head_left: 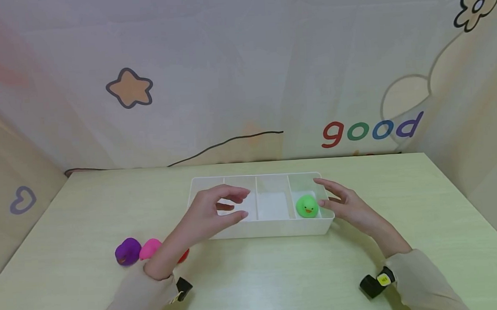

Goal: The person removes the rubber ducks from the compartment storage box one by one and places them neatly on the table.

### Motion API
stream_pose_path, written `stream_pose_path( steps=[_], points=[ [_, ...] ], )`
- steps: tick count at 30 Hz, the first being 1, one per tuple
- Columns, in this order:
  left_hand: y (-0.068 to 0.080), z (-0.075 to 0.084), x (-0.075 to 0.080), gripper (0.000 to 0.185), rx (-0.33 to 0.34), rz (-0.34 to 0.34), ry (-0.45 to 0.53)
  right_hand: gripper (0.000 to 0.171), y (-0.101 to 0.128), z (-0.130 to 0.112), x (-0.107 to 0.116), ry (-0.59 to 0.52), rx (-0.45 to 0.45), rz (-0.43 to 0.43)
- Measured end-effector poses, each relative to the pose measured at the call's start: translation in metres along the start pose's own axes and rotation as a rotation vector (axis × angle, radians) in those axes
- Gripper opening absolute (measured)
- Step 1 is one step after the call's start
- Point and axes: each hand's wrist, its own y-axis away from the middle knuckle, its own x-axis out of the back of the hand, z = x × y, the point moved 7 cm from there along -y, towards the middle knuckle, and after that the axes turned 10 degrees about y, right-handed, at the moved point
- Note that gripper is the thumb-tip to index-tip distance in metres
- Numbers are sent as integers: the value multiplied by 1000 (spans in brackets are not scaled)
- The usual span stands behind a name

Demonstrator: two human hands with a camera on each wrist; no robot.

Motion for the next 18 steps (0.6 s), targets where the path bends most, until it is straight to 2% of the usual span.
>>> stream_pose_path(
  steps=[14, 18],
  points=[
    [-37, 0, -45, 36, -6, -66, 61, 61, 1, -1, 0, -6, -9, 3],
    [-48, -1, -59, 37, -5, -94, 45, 61, 1, 0, 0, 3, -21, 6]
  ],
)
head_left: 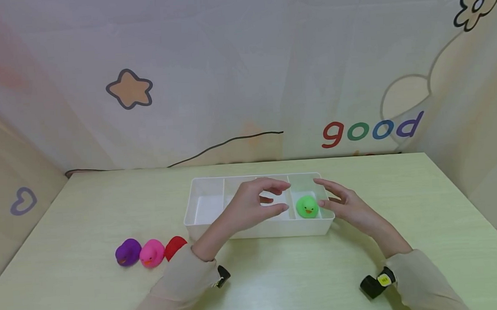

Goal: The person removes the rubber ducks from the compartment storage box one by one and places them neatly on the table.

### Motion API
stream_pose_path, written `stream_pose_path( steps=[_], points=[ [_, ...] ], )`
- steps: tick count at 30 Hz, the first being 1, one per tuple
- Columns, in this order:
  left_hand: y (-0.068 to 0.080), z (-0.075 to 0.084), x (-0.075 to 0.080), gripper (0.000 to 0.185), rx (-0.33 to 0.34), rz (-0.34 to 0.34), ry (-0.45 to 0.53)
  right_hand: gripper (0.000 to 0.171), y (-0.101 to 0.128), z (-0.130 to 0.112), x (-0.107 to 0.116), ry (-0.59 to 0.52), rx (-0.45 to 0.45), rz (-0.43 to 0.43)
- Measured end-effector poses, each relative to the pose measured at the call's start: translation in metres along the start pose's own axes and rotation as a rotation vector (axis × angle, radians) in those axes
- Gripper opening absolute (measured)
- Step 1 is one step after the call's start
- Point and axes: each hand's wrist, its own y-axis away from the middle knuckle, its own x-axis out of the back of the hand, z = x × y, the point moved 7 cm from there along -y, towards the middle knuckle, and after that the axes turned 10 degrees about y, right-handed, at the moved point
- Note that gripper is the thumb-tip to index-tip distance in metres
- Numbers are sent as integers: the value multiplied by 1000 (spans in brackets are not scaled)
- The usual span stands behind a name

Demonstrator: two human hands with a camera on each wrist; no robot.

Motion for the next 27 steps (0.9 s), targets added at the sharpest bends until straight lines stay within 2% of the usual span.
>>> stream_pose_path(
  steps=[7, 13, 20, 27],
  points=[
    [-17, -4, -21, 37, 10, -39, -2, 61, 0, 1, 0, 14, 7, -2],
    [-30, -15, -36, 37, 44, -70, -6, 60, -1, 3, 0, 2, 13, 3],
    [-40, -22, -47, 38, 51, -90, -215, 60, -1, 1, 0, 6, 29, -5],
    [-45, -28, -55, 35, 97, -145, -391, 59, -1, 1, -1, -11, 39, -10]
  ],
)
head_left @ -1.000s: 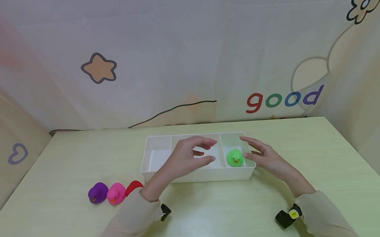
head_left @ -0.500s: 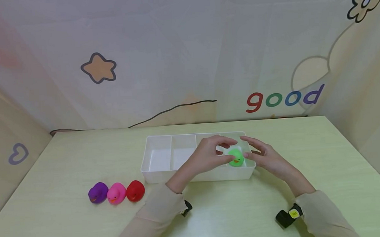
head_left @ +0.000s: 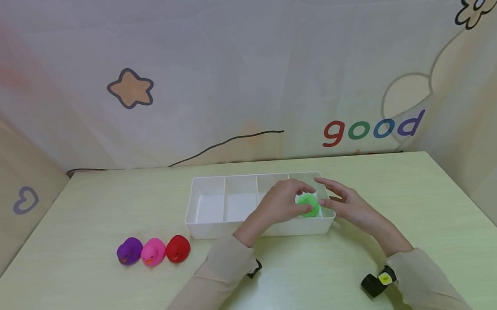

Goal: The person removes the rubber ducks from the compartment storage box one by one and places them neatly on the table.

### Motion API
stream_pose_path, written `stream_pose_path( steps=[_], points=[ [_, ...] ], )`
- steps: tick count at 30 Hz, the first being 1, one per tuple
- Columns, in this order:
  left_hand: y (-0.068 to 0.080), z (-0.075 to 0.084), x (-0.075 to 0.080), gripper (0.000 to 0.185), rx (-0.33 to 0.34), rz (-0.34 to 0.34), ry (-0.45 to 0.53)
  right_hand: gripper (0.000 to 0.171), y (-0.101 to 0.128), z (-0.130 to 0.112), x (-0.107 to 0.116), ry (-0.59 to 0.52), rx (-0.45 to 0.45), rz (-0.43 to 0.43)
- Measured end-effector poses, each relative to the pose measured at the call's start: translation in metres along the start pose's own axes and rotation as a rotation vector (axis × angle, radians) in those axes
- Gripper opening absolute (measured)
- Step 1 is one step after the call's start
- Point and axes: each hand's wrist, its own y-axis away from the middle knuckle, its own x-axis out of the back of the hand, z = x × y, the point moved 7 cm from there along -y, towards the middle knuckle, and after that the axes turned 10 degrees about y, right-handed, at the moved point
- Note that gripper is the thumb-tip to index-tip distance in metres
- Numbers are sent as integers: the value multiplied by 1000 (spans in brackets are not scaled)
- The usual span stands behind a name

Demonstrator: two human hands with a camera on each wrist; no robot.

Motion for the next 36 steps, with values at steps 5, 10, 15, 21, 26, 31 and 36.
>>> stream_pose_path(
  steps=[5, 10, 15, 21, 26, 31, 36],
  points=[
    [-7, 0, -7, 32, 38, -34, -120, 59, 0, -1, 1, -6, 2, -1],
    [-15, -1, -14, 31, 77, -67, -220, 60, 0, -1, 1, -14, -3, 1],
    [-21, -2, -19, 18, 101, -103, -321, 60, 0, -1, 0, -12, -2, -2],
    [-23, 0, -20, 7, 117, -115, -357, 61, 0, -2, 0, -11, -4, -5],
    [-23, 0, -19, 8, 105, -111, -348, 61, 0, -2, 0, -14, -7, -5],
    [-19, 1, -14, 20, 82, -81, -321, 60, 1, -1, 0, -11, -12, -6],
    [-16, 3, -4, 28, 55, -31, -282, 61, 2, 0, 0, -5, -28, -6]
  ],
)
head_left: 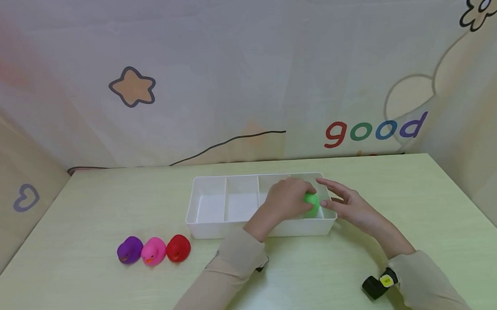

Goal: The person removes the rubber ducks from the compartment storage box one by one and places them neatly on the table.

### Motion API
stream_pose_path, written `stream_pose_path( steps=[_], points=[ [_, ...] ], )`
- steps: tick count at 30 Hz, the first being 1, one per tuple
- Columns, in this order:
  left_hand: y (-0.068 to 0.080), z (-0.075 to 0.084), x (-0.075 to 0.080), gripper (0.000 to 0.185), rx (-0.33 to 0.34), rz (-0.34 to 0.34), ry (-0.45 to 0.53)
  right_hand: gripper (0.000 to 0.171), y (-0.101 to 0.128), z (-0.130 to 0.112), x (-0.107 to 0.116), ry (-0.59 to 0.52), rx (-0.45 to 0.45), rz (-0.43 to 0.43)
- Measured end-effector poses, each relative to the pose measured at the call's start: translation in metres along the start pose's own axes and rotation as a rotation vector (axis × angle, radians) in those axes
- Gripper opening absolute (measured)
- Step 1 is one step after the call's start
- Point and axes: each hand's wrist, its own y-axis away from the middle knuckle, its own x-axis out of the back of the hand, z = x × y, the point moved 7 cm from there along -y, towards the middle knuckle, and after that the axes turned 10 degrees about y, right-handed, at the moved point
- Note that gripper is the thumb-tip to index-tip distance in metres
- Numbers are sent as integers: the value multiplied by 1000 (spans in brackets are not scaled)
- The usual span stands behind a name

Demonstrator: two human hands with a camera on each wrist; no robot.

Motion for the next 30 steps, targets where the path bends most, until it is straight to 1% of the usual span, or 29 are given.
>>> stream_pose_path(
  steps=[4, 9, 12, 19, 23, 30],
  points=[
    [3, -1, 8, 30, -12, 30, 35, 61, 0, 1, 0, 3, 2, -3],
    [8, -3, 18, 30, -18, 46, 106, 61, -1, 3, -1, -7, 0, -4],
    [11, -4, 24, 29, -25, 63, 179, 61, -1, 3, -1, -7, -7, -3],
    [22, -5, 42, 31, -79, 108, 374, 61, -1, 2, -1, 5, -14, 7],
    [28, -7, 51, 31, -102, 138, 418, 61, -1, 1, 0, 1, -9, 6],
    [41, -11, 64, 30, -115, 171, 432, 62, -1, 0, 0, 8, -9, 7]
  ],
)
